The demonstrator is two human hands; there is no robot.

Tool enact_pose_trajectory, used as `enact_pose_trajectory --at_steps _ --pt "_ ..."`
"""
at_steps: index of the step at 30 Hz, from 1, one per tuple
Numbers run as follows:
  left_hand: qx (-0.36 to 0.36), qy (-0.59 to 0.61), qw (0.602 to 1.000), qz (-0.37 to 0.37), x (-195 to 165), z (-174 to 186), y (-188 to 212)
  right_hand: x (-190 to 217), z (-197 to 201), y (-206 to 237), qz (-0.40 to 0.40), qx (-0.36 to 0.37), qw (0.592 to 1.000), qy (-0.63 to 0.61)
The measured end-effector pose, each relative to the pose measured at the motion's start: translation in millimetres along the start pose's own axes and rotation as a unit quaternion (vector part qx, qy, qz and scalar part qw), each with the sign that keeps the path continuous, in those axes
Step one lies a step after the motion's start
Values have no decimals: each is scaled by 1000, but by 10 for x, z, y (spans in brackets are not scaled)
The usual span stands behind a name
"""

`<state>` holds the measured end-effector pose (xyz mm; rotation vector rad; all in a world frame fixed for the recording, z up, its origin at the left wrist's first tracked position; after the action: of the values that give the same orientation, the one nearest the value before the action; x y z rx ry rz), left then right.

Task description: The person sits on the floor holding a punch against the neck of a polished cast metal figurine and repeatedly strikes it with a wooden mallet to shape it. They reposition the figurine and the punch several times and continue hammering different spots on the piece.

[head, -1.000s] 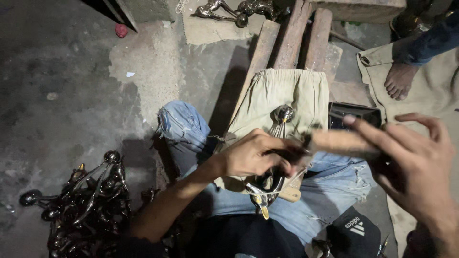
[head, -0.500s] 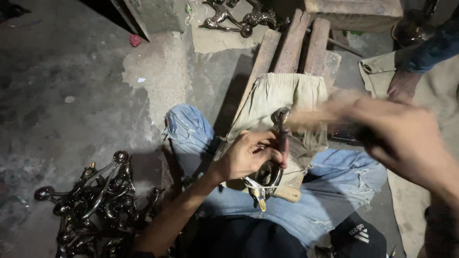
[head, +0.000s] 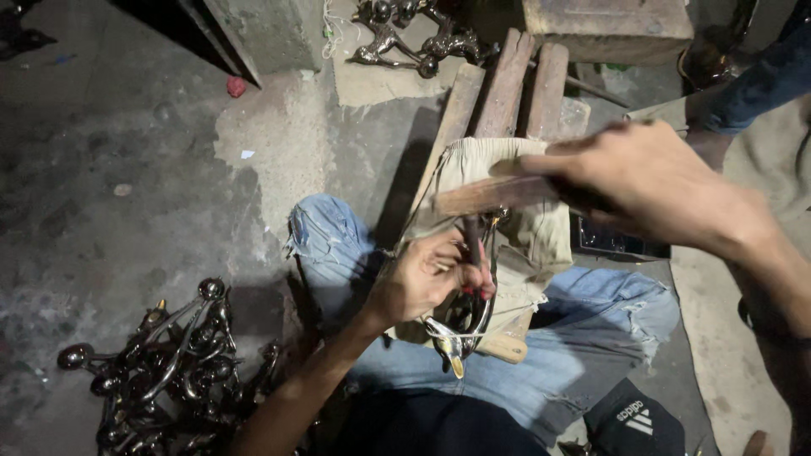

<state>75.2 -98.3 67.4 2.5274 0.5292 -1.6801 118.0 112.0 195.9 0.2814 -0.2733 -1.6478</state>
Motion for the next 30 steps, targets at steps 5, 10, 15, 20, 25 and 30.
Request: enact_pose_trajectory --at_steps 5,10,15,20,25,30 --pt "-13 -58 998 -15 -17 20 81 292 372 13 126 -195 963 -139" --pt "-32 -62 998 -3 20 42 94 310 325 -3 61 -145 981 -112" --pt "-33 -50 998 -1 20 39 98 211 36 -55 50 19 996 70" --pt "-32 -33 998 31 7 38 116 176 -61 -23 92 68 990 82" --pt "-21 -21 1000 -7 -83 39 46 110 7 201 -45 20 999 -3" --pt "81 -108 990 -36 -223 -100 -107 259 -8 559 51 -195 958 -202"
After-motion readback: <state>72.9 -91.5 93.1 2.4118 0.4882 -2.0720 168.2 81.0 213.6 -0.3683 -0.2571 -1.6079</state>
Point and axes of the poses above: each hand's wrist, its own y-axis away from the middle knuckle, its own z-axis out of the back of the hand, x = y × z, the point moved 5 cm from there along -y, towards the middle knuckle, and after that the axes turned 1 degree about x, right-handed, at the moved point
